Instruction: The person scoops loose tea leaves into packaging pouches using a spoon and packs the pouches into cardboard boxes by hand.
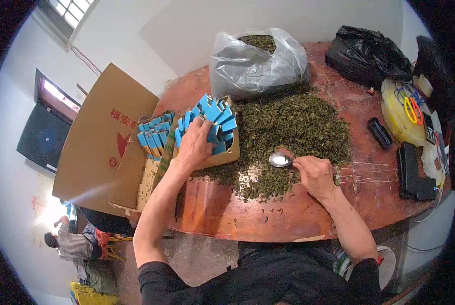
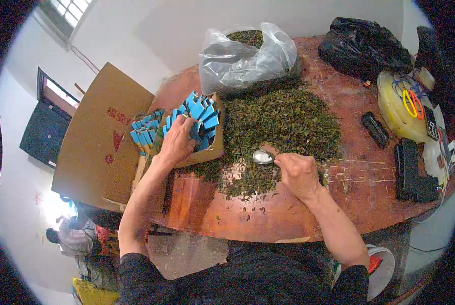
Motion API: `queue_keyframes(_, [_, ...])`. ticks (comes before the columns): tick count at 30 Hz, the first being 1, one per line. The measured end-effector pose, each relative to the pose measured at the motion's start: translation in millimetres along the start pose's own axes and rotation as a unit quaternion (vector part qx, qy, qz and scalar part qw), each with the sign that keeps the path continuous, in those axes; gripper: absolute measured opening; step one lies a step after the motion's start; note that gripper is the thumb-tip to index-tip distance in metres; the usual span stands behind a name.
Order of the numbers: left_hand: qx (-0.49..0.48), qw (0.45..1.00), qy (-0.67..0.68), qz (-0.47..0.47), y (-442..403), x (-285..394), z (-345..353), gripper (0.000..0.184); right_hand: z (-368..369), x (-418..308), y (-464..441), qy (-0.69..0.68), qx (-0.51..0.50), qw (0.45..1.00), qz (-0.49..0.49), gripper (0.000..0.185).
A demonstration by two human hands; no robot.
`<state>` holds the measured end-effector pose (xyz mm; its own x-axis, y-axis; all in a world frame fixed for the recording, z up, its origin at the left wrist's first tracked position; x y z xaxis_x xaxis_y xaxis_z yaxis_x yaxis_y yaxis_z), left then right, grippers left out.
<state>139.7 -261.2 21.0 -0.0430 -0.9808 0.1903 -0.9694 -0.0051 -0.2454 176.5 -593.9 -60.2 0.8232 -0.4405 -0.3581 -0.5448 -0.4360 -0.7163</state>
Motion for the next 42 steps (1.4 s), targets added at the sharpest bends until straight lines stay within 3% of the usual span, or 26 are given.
queue_keyframes(16, [0.247, 0.958, 0.143, 0.027, 16, 20, -44, 0.052, 3, -1, -2, -0.039, -0.038, 0.997, 0.051, 0.005])
queue_keyframes(25, [0.277, 0.914, 0.297, 0.005, 54, 55, -59, 0.052, -12, -38, -9, -0.085, -0.092, 0.990, 0.058, 0.006])
queue_keyframes(30, [0.249, 0.853, 0.456, -0.057, 89, 62, -28, 0.048, -17, -58, 4, -0.222, -0.226, 0.929, 0.194, 0.011])
queue_keyframes(32, [0.236, 0.874, 0.423, -0.046, 101, 61, -14, 0.051, -12, -59, 12, -0.254, -0.275, 0.892, 0.253, 0.013])
queue_keyframes(35, [0.219, 0.871, 0.438, -0.042, 115, 66, 2, 0.052, 1, -53, 22, -0.244, -0.303, 0.881, 0.270, 0.017])
queue_keyframes(39, [0.197, 0.850, 0.479, -0.098, 128, 64, 20, 0.051, 8, -41, 20, -0.245, -0.302, 0.867, 0.311, 0.020])
queue_keyframes(42, [0.200, 0.874, 0.437, -0.068, 130, 62, 24, 0.051, 13, -21, 19, -0.238, -0.279, 0.869, 0.333, 0.021])
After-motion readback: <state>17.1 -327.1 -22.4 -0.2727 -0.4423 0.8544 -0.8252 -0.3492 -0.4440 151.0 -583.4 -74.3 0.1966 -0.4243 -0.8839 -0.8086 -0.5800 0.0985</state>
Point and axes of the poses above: each hand's wrist, its own y-axis away from the middle knuckle, its own z-axis out of the palm, x = y × z, the point moved 6 cm from there along -y, towards the middle knuckle, and after that the axes turned 11 degrees about y, right-handed, at the moved point
